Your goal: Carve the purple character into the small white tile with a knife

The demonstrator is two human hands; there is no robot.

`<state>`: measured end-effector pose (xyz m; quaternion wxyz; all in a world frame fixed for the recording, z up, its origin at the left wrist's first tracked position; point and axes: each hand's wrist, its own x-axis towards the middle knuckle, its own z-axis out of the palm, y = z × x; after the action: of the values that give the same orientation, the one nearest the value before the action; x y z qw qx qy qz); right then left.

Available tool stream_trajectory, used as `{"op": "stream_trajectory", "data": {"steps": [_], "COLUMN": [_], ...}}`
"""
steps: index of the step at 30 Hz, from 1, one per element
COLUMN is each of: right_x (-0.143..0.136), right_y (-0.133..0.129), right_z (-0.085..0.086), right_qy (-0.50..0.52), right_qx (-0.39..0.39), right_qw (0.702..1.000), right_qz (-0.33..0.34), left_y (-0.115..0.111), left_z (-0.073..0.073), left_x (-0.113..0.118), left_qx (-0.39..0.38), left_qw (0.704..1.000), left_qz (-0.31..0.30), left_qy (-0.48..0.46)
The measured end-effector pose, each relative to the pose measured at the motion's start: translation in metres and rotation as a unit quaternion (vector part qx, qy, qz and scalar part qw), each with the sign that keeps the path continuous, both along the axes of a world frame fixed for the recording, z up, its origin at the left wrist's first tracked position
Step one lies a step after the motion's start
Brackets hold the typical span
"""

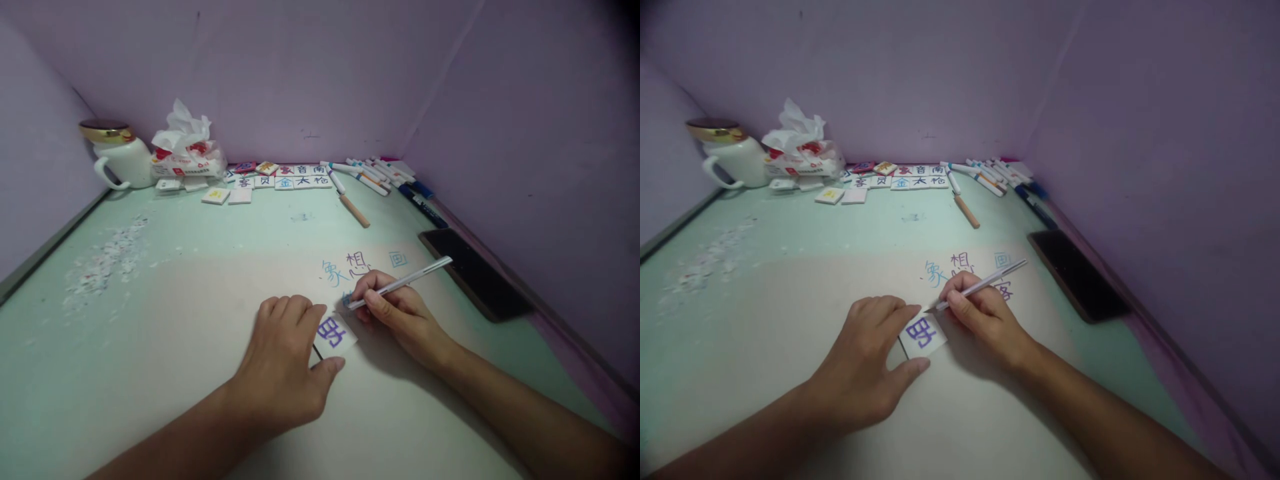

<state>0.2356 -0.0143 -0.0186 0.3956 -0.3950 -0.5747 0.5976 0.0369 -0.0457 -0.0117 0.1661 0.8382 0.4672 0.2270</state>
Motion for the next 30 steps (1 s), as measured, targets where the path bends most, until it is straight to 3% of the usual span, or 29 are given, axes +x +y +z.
{"op": "stream_trajectory", "data": {"steps": [11, 21, 30], "right_x": [0.002, 0.0084, 0.0061], "right_y": [0.0015, 0.0024, 0.006], "right_z": [-0.0001, -0.0067, 0.0015], "right_qy": [-0.058, -0.039, -0.073], "right_qx": [0.05, 0.093, 0.126], "right_qw": [0.997, 0.995, 0.989], "right_qz": [-0.003, 0.017, 0.005], "left_y": [0.002, 0.003, 0.0052], "left_z": [0.0023, -0.0036, -0.0008], "left_x": [-0.0007, -0.0042, -0.0048], "left_qx": [0.0, -0.015, 0.0], "left_qw": [1.0, 0.999, 0.999], "left_qz": [-0.026, -0.022, -0.045], "left_qy": [-0.009, -0.029, -0.021]}}
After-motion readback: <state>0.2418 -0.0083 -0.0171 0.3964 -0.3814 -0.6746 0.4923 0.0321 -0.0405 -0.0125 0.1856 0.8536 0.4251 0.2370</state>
